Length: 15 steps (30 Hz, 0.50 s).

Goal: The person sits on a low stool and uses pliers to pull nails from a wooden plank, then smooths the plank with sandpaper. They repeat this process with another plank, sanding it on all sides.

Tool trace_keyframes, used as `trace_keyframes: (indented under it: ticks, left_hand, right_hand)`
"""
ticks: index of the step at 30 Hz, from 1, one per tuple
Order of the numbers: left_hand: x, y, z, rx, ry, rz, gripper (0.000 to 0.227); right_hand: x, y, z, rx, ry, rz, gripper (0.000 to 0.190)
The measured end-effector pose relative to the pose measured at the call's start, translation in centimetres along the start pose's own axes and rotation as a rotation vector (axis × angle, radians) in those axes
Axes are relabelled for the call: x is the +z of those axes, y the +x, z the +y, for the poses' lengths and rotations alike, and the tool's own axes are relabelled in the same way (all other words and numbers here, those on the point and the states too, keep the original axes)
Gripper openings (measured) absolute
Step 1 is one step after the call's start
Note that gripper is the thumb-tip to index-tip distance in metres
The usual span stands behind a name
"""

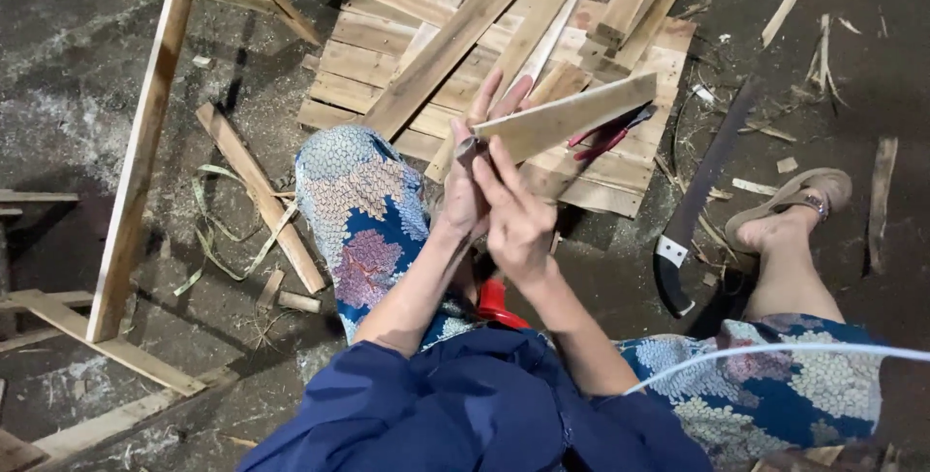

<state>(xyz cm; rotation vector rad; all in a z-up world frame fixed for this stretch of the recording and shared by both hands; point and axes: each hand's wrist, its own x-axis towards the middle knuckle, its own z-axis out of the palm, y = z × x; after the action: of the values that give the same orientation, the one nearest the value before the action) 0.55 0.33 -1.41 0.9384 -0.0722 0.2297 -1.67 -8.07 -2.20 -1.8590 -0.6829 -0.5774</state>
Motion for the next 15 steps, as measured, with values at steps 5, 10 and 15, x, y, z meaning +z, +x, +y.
trace_keyframes:
  ticks: [5,10,15]
  left_hand:
    - [0.7,-0.3,0.6,0.005,-0.093,0.032,0.077]
    - [0.0,0.1,0.1,0.014,-0.067,0.0,0.076]
    - [-0.6,-0.1,0.8,-0.05,-0.146,0.026,0.079]
  right_hand:
    - [0.9,-0.8,8.2,0.069,-0.003,0.115,0.049]
    - [1.4,-1.3,4.5,0.004,-0.022,0.15,0.043]
    - [0.2,-4.0,14.8,0.245,-0.086,0.179,0.063]
